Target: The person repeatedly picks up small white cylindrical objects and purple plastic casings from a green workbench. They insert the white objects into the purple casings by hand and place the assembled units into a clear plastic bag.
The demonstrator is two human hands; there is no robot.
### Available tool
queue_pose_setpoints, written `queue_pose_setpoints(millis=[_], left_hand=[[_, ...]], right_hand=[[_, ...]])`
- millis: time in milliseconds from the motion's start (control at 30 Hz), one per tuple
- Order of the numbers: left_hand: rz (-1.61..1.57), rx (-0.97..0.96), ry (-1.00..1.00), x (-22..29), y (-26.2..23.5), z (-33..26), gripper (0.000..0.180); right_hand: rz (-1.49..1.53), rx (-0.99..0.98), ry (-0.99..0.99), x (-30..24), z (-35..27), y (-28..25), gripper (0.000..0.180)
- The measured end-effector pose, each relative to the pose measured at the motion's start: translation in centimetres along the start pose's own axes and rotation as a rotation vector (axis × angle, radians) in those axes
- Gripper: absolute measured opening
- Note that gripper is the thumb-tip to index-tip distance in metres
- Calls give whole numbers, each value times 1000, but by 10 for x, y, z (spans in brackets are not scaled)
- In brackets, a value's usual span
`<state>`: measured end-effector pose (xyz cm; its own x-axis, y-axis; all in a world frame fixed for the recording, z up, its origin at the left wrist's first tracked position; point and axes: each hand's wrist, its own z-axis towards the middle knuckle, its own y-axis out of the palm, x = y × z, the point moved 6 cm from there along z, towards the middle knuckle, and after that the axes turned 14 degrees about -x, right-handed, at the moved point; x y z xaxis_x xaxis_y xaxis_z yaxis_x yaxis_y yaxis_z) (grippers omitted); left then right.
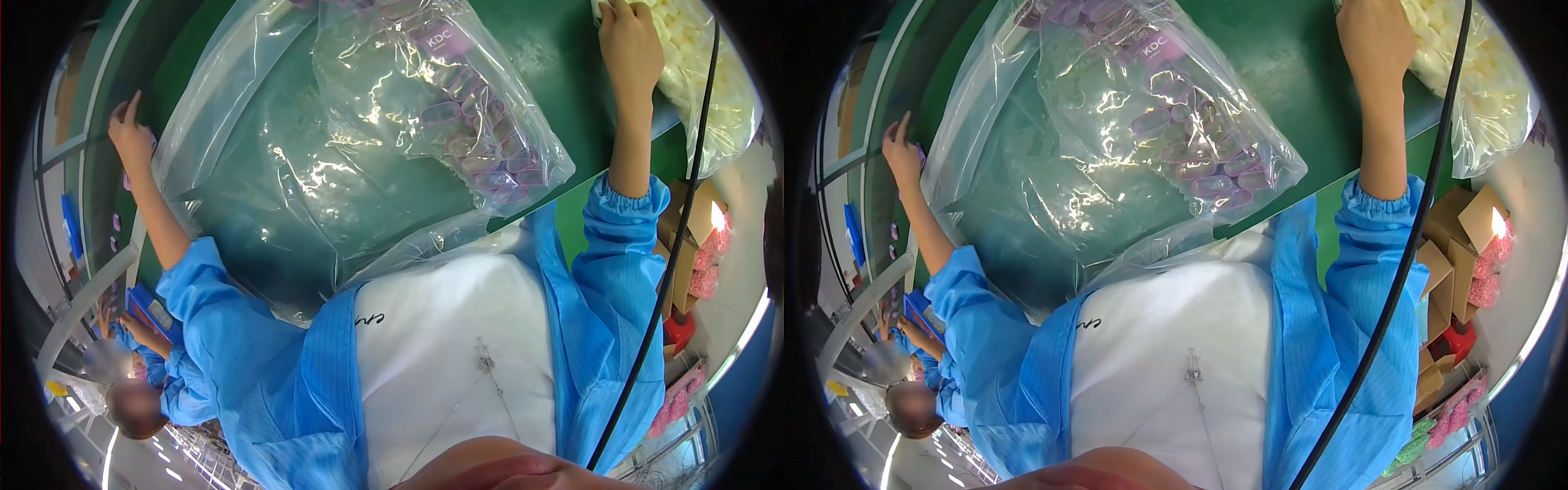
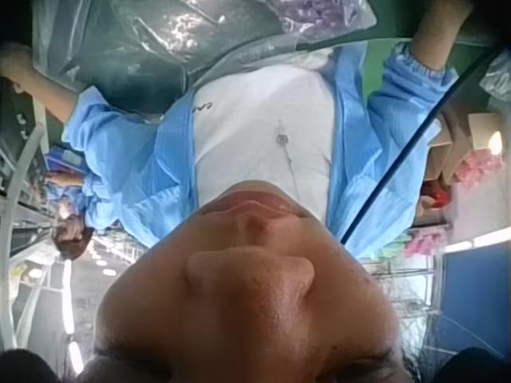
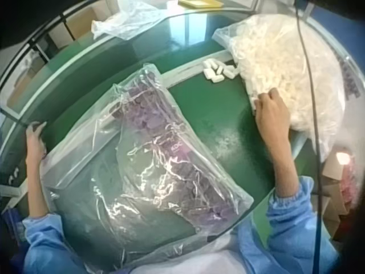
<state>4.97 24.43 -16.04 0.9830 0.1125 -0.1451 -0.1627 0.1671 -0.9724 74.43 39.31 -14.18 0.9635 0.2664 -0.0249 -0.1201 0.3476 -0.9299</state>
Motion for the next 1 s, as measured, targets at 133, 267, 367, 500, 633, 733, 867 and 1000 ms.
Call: queue_pose_setpoints(millis=[133,267,367,500,633,733,867,1000], left_hand=[[-139,253,-59,162,-83,-23,32],[-667,-210,197,317,-95,-76,15],[-819,-367,267,375,-89,-102,27],[-825,-345,205,395,-80,-83,31],[-966,-75,334,410,-81,-60,28],[-1051,-10,372,403,-82,-68,26],[-1138,-241,363,388,-86,-103,26],[-1268,-219,497,395,-82,-119,30]], right_hand=[[-5,68,-53,-2,-8,-2,8],[-62,99,-110,-7,-18,3,12],[-155,-1,-119,-6,-10,14,15],[-213,-55,-151,26,-4,28,17],[110,119,32,9,-25,-14,18],[727,212,103,-20,-60,-44,22],[1005,-120,-408,-104,-108,-87,26],[1193,-336,-718,-158,-142,-82,29]])
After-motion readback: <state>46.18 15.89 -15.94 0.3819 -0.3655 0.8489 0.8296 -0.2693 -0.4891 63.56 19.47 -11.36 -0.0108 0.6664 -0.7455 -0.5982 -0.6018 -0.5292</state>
